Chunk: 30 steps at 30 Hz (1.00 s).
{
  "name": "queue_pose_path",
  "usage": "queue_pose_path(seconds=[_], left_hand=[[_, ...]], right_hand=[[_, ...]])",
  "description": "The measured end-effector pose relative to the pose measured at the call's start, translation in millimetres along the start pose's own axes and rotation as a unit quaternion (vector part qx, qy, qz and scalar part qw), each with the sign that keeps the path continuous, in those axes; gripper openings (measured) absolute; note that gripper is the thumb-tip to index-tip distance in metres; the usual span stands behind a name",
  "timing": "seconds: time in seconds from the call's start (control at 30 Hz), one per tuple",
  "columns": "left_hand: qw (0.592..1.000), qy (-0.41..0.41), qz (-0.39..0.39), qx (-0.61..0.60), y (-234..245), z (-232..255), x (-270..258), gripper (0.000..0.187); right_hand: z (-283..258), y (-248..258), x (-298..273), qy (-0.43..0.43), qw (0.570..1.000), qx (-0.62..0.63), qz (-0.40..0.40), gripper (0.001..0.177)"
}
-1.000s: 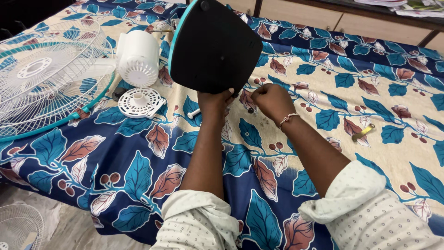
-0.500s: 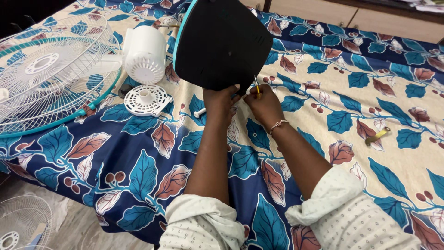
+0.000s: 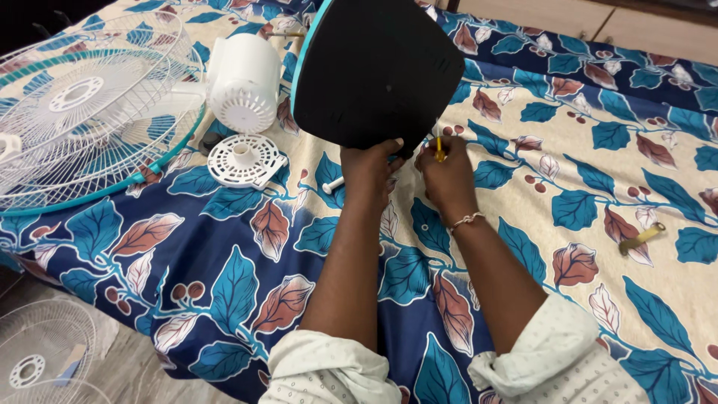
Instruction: The person uses a yellow-handled screwdriver to tighten screws on the back of a teal and black fan housing. The person holds the fan housing steady with one hand while turning the screwdriver with the other. The fan housing is placed on a patterned bedsheet with other fan parts nearby.
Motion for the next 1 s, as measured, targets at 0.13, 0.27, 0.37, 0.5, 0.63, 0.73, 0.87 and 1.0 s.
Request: queue_pose_path(seconds=[0.13,0.27,0.37,0.5,0.63,0.73,0.87,1.0], left_hand=[[0.997,0.078,0.007,-0.024,4,-10,-1,0.05],[0.998,0.048,-0.004,-0.038,5,-19,0,0.034],[0.999,0.047,0.007,0.004,9,-26,3,0.027],[0.998,0.039,0.033,0.033,15,-30,6,0.026],[0.998,0.056,0.041,-0.002,15,-36,6,0.034],[0.989,0.081,0.048,-0.112,9,-37,6,0.047],[0.982,0.098,0.081,-0.142,8,-33,1,0.053],[0.982,0.056,0.112,-0.142,10,-23,-3,0.057]], right_hand=[[-9,3,-1,0.053,0.998,0.045,-0.006,0.031],[-8,9,0,0.038,0.999,0.016,0.028,0.031],[-3,15,4,0.007,0.999,0.037,0.03,0.029],[1,21,8,0.005,0.998,0.043,0.038,0.028],[2,24,9,0.014,0.998,0.061,0.031,0.025],[2,22,11,-0.008,0.997,0.069,0.024,0.025],[0,21,9,0.003,0.998,0.047,0.033,0.023],[-4,19,8,0.036,0.998,0.038,0.035,0.023]])
Point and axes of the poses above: each hand's wrist, its own x-axis towards the middle knuckle, its own y-axis out of the back of the hand, z = x × y, the point moved 4 cm from there along x, towards the middle knuckle, and after that the axes turned 2 degrees about -y, right-handed, at the moved point
